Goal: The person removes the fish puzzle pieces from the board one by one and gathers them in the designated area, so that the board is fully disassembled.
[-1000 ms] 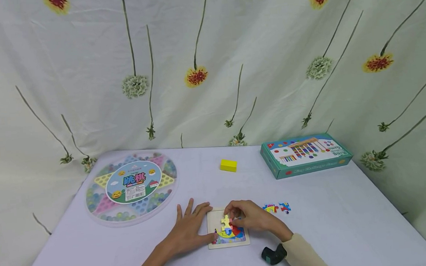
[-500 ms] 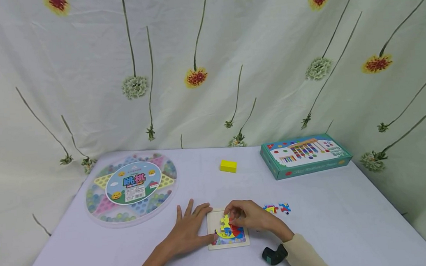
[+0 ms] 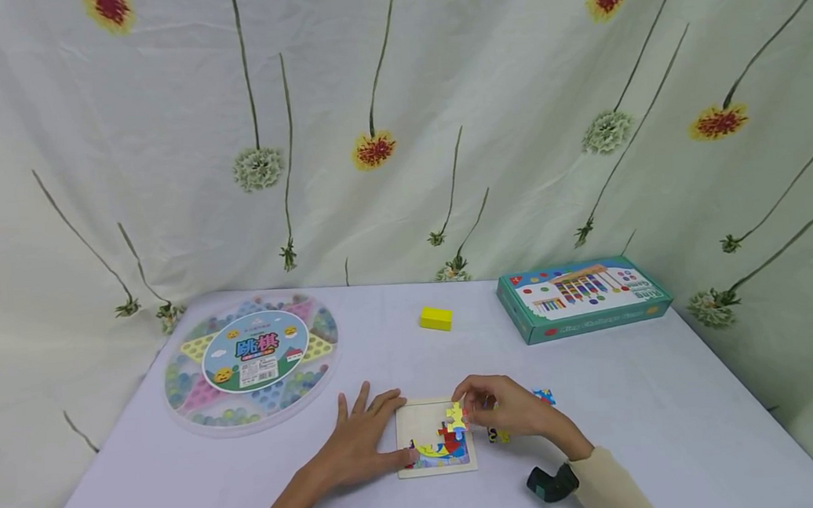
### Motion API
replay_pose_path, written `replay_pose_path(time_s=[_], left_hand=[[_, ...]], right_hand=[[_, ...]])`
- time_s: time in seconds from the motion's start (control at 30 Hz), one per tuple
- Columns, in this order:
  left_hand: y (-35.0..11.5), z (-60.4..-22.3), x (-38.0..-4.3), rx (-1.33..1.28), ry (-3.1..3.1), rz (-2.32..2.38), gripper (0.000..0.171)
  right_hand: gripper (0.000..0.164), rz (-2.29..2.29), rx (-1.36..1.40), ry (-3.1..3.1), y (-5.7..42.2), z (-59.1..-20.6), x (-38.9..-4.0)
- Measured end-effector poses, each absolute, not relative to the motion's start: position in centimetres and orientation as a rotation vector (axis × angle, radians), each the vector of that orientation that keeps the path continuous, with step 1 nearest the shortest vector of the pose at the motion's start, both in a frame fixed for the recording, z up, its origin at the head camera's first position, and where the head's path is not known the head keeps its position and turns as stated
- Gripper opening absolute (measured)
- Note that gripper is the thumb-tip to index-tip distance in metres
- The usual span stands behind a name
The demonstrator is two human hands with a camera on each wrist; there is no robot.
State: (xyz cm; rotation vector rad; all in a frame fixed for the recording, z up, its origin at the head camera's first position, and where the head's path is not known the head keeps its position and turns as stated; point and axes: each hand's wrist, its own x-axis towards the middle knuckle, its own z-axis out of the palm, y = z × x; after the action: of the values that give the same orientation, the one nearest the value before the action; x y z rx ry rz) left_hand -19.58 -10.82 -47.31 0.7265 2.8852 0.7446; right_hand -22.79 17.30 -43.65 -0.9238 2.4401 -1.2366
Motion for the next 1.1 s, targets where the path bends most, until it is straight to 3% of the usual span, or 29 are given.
replay_pose_path(time_s=[0.47, 1.1], left_hand=[[-11.2, -47.0, -19.8, 0.743, 2.816, 0.703, 0.104], [-11.3, -46.9, -19.7, 0.733, 2.799, 0.694, 0.109]], right_hand=[[0.023, -1.224, -0.79, 2.506, 22.5, -44.0, -21.9], [0.024, -1.252, -0.622, 2.473, 26.4, -45.1, -20.8]])
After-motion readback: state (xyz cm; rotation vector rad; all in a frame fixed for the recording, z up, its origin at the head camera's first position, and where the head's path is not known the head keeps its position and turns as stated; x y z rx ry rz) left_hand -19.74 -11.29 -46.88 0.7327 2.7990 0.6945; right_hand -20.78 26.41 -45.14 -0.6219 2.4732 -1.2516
